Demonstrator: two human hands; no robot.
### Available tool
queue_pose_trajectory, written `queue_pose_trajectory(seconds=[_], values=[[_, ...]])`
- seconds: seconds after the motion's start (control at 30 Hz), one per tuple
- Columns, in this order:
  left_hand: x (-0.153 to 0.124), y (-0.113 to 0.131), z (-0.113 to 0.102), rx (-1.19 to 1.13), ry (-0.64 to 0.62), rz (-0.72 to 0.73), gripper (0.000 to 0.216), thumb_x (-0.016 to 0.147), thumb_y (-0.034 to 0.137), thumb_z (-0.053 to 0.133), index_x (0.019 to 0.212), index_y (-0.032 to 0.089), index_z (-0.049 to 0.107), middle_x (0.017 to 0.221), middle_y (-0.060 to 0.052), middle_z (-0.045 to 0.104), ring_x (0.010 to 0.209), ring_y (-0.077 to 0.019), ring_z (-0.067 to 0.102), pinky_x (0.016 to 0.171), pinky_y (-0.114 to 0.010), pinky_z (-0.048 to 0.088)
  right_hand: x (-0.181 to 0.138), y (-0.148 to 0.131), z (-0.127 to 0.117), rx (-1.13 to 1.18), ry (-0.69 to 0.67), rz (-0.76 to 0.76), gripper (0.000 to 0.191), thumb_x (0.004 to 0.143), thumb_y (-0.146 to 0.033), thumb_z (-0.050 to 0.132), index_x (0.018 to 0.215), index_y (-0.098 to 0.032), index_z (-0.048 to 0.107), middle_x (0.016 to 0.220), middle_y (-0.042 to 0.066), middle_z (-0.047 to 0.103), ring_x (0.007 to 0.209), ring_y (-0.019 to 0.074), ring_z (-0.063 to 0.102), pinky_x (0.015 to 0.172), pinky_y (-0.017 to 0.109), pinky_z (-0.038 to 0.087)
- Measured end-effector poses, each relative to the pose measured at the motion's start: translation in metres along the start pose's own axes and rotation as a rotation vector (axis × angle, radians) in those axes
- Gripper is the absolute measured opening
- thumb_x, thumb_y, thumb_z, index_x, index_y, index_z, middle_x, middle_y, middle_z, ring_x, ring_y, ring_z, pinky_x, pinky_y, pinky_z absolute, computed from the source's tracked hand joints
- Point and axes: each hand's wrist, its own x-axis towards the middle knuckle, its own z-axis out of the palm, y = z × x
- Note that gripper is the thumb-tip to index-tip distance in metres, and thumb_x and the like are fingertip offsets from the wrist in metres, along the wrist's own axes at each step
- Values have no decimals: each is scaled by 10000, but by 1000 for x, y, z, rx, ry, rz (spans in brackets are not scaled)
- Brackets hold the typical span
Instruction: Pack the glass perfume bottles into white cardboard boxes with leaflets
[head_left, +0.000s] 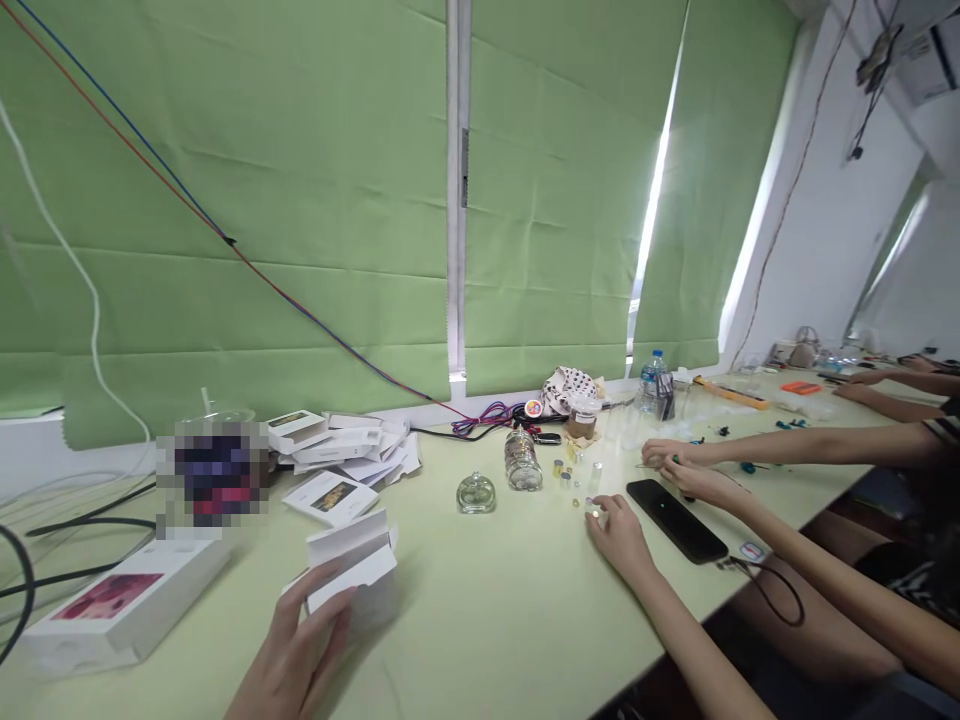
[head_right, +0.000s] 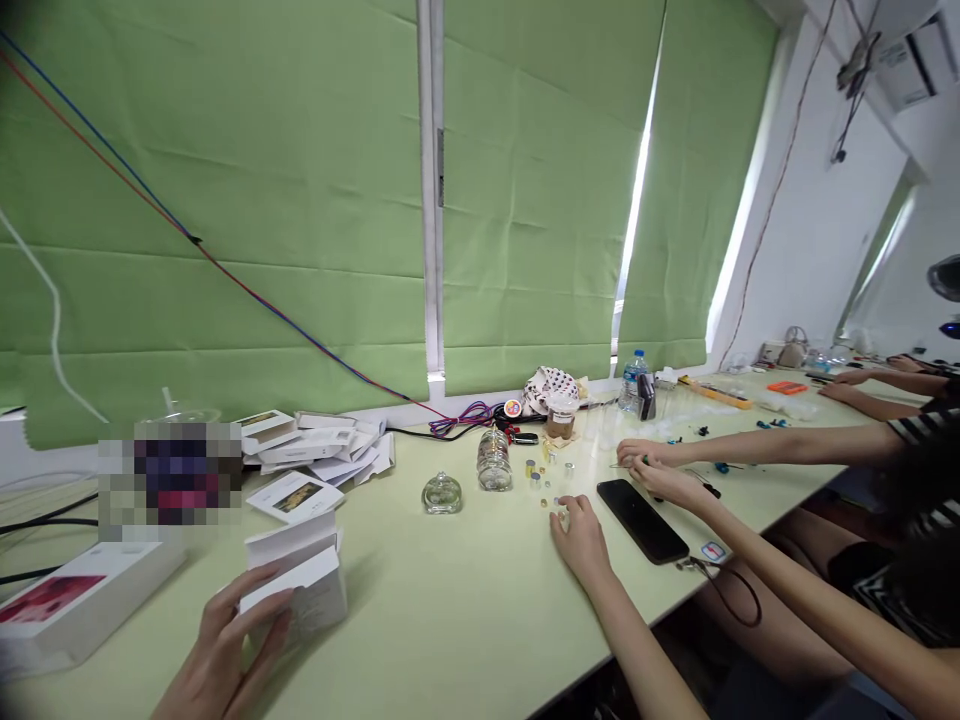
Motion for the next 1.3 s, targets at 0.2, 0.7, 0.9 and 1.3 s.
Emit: queue_pose_trajectory(seconds=[0.2, 0.7, 0.9, 1.3], values=[[2, 2, -2, 14, -23, 0, 376, 859, 132, 506, 1195, 296, 465, 1261, -108, 448, 1153, -265, 513, 882, -414, 513, -2, -6, 8, -54, -65, 62, 201, 810, -147, 418, 778, -137, 616, 794, 83, 543, 643, 191, 537, 652, 318, 412], [0, 6, -7, -10, -65, 0, 377, 887, 83, 452, 1216, 267, 449, 1238, -116, 424, 1105, -213, 516, 864, -343, 520, 43, -127, 60, 471, -69, -219, 151, 763, -297, 595, 760, -183, 694, 786, 67, 727, 709, 194, 669, 630, 296, 538], [-2, 8, -8, -32, -73, -30, 368, 889, 73, 441, 1205, 259, 455, 1242, -116, 422, 1129, -209, 507, 869, -333, 520, 59, -160, 91, 537, -21, -298, 144, 751, -260, 606, 689, -178, 706, 741, 78, 711, 657, 192, 648, 558, 293, 526], [0, 9, -8, -29, -80, -18, 355, 884, 66, 432, 1191, 243, 462, 1239, -121, 417, 1141, -204, 488, 883, -333, 519, 56, -149, 98, 540, -20, -377, 170, 789, -279, 596, 715, -172, 705, 754, 81, 688, 629, 171, 617, 513, 269, 497]])
